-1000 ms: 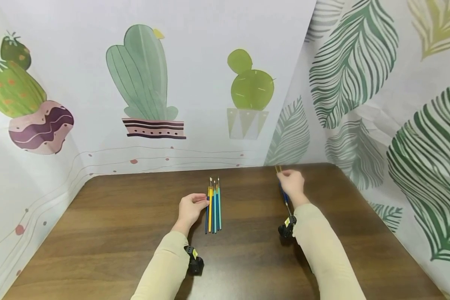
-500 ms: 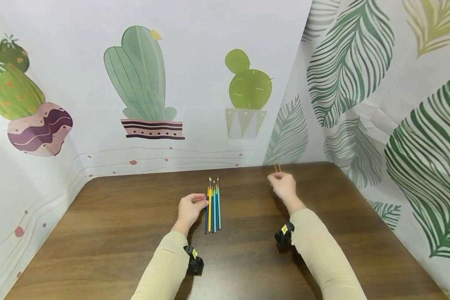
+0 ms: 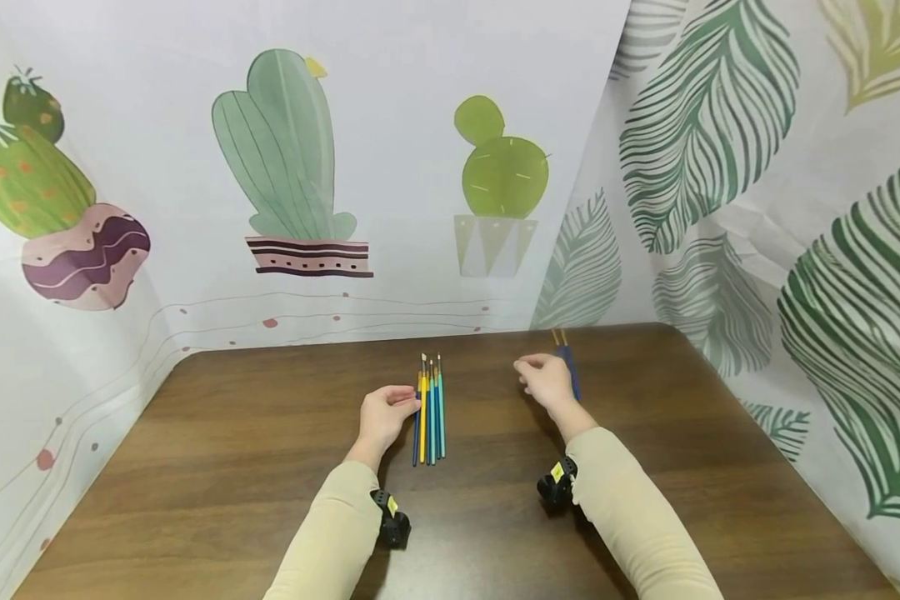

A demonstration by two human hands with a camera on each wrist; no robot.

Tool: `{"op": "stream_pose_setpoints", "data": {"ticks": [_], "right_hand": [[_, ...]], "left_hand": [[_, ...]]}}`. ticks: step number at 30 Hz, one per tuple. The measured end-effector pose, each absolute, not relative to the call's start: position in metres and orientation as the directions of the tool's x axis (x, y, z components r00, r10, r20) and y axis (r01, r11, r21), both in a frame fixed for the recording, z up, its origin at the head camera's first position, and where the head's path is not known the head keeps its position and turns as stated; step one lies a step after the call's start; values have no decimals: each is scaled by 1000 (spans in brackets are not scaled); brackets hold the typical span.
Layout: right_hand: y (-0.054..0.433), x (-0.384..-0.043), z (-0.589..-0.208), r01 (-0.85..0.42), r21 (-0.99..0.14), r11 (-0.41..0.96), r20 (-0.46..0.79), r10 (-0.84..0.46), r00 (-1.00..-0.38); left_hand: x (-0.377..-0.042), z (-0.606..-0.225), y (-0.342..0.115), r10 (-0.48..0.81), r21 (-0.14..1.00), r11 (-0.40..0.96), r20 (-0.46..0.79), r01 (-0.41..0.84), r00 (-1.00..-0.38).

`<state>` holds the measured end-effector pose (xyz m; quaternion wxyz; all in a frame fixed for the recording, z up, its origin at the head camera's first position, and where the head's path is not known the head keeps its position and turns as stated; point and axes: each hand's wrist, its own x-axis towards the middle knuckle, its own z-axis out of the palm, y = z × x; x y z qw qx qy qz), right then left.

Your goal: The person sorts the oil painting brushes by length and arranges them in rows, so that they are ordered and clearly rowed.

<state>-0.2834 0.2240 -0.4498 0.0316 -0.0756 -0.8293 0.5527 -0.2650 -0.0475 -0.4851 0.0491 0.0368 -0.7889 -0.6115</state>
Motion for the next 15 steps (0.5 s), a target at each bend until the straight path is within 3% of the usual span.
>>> {"op": "stream_pose_setpoints", "data": {"ticks": [15], "right_hand": [[186,-279,-459,115,-950,292,-94,84,-992]], "left_hand": [[-267,-490,-48,-115,966,259,52,20,-992]]}}
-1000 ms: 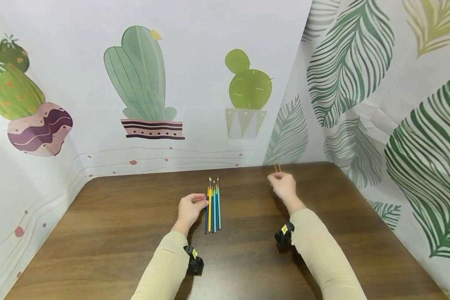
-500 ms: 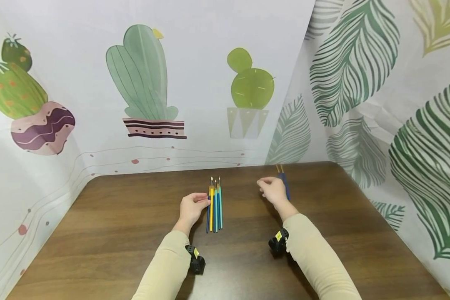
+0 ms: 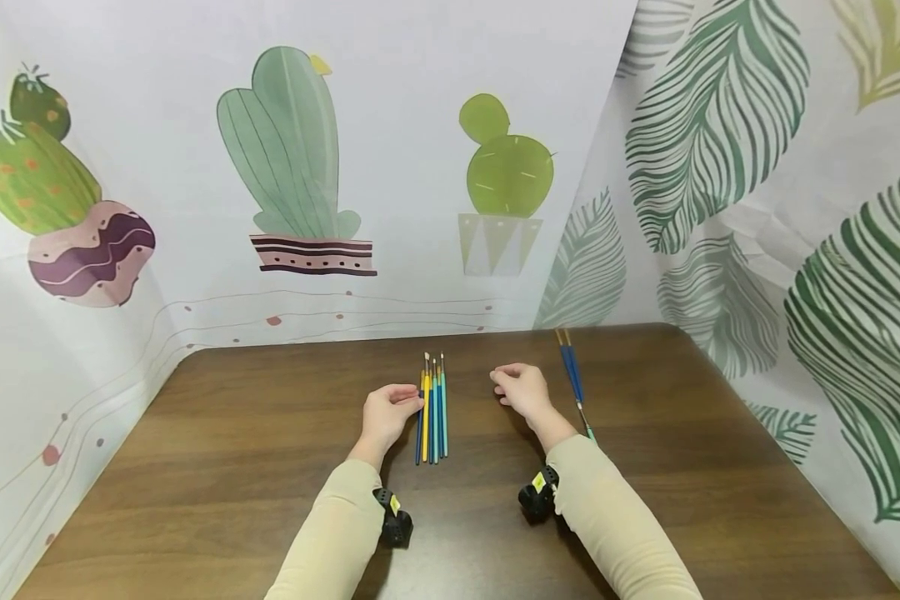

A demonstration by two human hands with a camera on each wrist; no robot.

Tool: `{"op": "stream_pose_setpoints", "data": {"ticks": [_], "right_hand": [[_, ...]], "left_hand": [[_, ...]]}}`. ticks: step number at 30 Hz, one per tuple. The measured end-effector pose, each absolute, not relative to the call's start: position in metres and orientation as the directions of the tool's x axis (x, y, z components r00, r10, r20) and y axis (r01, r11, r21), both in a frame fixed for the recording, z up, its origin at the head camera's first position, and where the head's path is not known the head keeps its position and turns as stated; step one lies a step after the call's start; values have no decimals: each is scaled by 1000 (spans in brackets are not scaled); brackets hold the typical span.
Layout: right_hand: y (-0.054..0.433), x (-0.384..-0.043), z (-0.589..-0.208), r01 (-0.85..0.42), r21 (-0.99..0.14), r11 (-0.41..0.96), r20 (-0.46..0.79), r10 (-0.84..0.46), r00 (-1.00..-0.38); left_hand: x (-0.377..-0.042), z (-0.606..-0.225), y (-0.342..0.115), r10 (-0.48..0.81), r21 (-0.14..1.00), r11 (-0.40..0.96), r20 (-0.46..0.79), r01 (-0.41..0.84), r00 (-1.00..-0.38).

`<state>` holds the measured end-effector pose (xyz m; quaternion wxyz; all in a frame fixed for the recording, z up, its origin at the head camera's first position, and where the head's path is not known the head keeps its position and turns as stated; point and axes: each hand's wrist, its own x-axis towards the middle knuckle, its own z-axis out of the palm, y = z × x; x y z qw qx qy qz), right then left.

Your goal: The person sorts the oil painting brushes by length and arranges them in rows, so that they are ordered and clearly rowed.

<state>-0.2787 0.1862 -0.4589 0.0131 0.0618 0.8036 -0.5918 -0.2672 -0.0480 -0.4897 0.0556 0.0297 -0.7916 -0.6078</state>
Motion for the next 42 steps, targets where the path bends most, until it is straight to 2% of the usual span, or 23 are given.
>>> {"op": "stream_pose_setpoints", "data": {"ticks": [29,42], "right_hand": [[126,-277,-461,195,-973,123,-195,7,-981],[111,-280,-458,240,-968,74,-238,32,-971]], "left_hand": [[-266,-486,-49,-117,964,264,19,-12,-993],[-266,-483,-48,-100,968,250,18,-8,-995]]}}
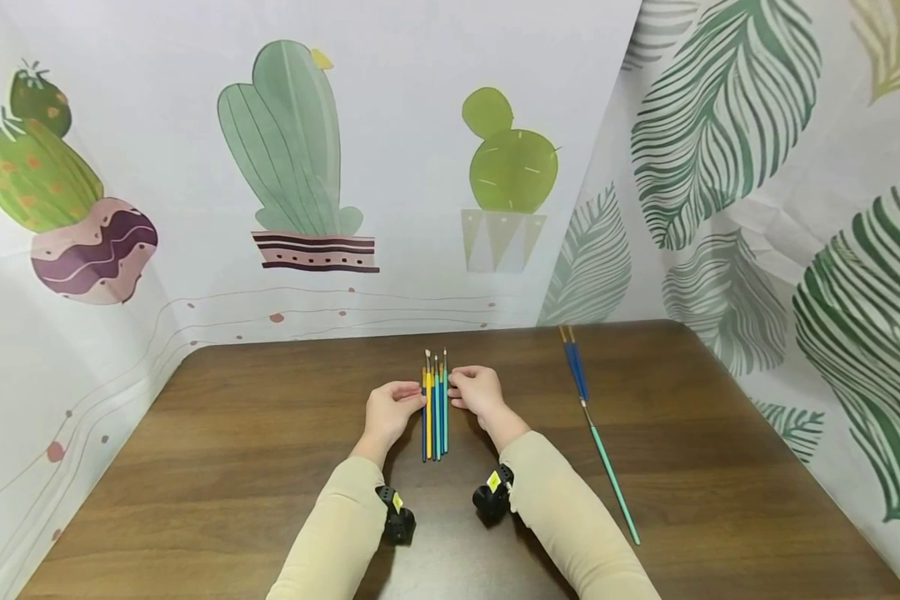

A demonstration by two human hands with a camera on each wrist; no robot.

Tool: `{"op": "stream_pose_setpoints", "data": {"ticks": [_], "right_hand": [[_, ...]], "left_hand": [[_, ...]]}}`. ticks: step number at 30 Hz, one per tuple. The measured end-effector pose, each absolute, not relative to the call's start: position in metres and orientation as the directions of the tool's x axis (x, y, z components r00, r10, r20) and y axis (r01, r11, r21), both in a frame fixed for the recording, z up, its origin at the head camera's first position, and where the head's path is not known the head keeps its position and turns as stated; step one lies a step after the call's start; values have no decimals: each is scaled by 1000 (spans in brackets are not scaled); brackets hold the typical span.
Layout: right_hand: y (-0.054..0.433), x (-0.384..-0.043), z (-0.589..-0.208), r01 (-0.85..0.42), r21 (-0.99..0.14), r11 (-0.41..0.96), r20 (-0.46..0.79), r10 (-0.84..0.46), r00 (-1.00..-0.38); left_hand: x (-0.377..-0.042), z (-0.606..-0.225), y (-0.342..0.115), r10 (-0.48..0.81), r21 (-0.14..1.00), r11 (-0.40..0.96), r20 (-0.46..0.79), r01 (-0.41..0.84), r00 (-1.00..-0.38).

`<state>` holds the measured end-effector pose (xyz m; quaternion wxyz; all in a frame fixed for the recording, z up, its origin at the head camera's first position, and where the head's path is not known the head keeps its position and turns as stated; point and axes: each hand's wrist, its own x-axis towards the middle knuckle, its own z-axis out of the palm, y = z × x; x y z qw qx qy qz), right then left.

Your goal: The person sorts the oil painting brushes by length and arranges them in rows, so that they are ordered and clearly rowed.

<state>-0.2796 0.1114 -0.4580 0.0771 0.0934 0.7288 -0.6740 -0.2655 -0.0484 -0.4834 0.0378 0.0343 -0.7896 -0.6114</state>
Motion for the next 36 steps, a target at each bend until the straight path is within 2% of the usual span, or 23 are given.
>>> {"op": "stream_pose_setpoints", "data": {"ticks": [9,20,31,36], "right_hand": [[110,-286,-459,265,-964,34,-263,58,-963],[104,-296,-462,252,-965,72,-247,78,-966],[97,-299,-461,215,-958,189,-191,137,-972],[92,-302,-463,197,-932,305,-145,183,-972]], "left_hand": [[-266,-483,-48,-104,968,251,8,-19,-995],[-266,-483,-48,-105,970,241,11,-15,-994],[-267,-485,-48,-100,968,249,12,-13,-995],[-267,-485,-49,-104,966,257,16,-12,-994]]}}
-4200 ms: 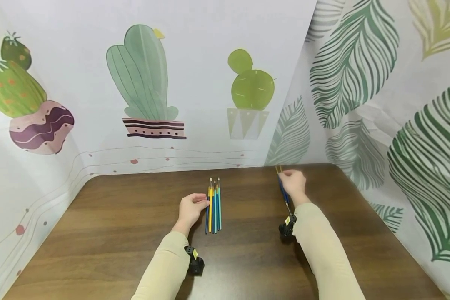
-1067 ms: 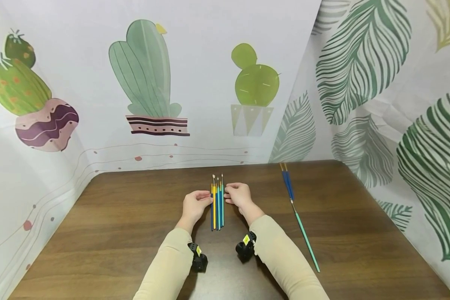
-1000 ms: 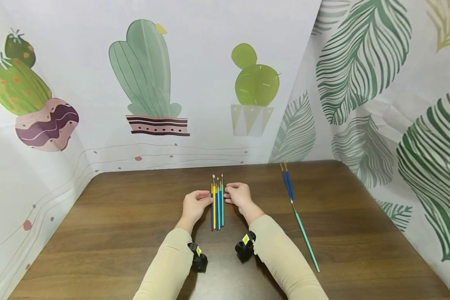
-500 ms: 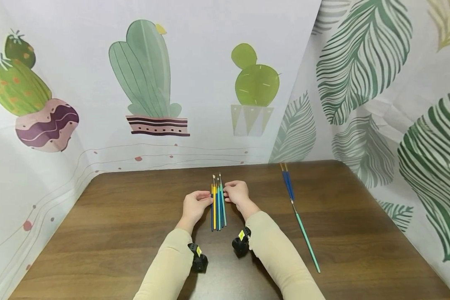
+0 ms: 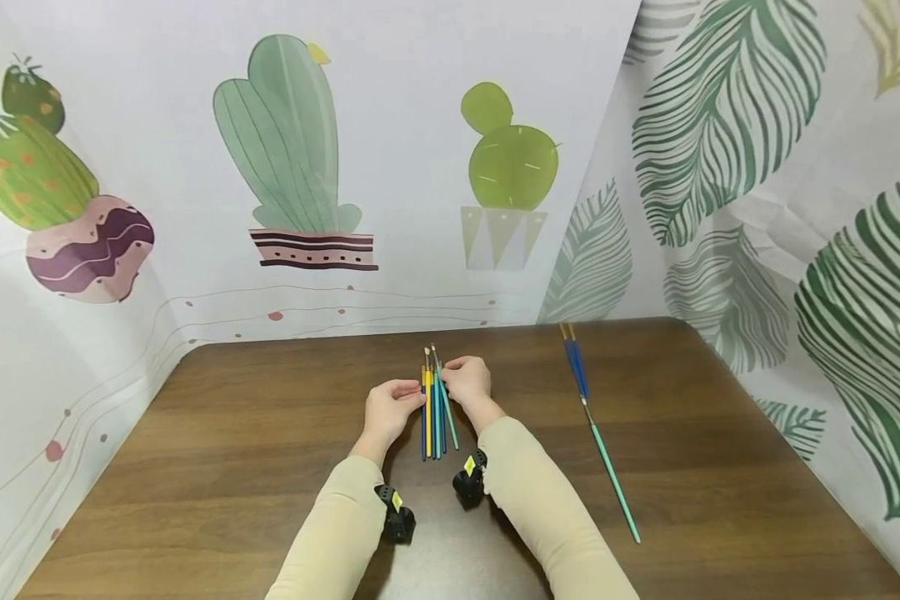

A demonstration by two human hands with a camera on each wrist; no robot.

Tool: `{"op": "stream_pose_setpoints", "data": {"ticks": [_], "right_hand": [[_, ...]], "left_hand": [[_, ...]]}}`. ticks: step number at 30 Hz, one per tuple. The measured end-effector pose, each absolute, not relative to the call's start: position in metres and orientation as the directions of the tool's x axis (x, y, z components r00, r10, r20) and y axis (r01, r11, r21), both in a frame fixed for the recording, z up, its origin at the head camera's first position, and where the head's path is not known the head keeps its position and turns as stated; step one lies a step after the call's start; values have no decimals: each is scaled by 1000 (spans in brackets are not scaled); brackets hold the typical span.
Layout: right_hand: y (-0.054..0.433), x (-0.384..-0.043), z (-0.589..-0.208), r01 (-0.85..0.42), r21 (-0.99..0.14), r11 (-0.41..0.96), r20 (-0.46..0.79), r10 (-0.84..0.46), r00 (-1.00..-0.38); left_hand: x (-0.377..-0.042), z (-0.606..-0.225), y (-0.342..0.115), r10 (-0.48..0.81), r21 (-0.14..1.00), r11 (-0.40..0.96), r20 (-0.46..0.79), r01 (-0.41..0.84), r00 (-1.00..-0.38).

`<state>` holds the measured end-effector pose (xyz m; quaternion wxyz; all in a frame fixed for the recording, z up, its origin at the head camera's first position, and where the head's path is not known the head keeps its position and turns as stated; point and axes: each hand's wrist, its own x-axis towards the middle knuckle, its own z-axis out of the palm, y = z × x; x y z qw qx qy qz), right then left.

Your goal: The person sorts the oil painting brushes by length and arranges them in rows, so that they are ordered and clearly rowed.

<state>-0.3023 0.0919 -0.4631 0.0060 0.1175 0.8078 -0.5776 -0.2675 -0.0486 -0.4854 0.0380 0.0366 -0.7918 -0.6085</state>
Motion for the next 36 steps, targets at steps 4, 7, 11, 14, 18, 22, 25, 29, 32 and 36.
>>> {"op": "stream_pose_setpoints", "data": {"ticks": [4,7,11,14,18,22,25,29,32,36], "right_hand": [[88,-303,-462,174,-873,455,-83,213,-974],[86,-304,-462,162,-828,538,-48,220,-974],[85,-304,-460,161,-810,564,-43,217,-975],[85,-304,-459,160,-813,560,-45,214,-976],[87,-302,-458,157,-824,544,-46,211,-976],[89,-301,-458,167,-844,510,-58,222,-973],[92,-300,-458,168,-861,480,-63,228,-972],[96,-299,-455,167,-904,393,-86,216,-973],[99,-297,-452,168,-926,339,-100,208,-973],[102,-297,-450,167,-934,315,-106,203,-974]], "left_hand": [[-268,-485,-49,-105,966,260,16,-12,-994],[-268,-485,-49,-104,967,255,12,-15,-994],[-268,-486,-49,-106,969,247,21,-6,-994],[-269,-487,-49,-108,972,237,23,-3,-994],[-268,-487,-49,-109,971,241,22,-5,-994],[-266,-488,-48,-112,968,249,17,-12,-994],[-266,-487,-48,-114,970,245,17,-11,-993],[-266,-487,-48,-115,969,246,27,-2,-993],[-267,-487,-48,-114,968,252,30,0,-993],[-268,-486,-48,-111,968,252,30,1,-993]]}}
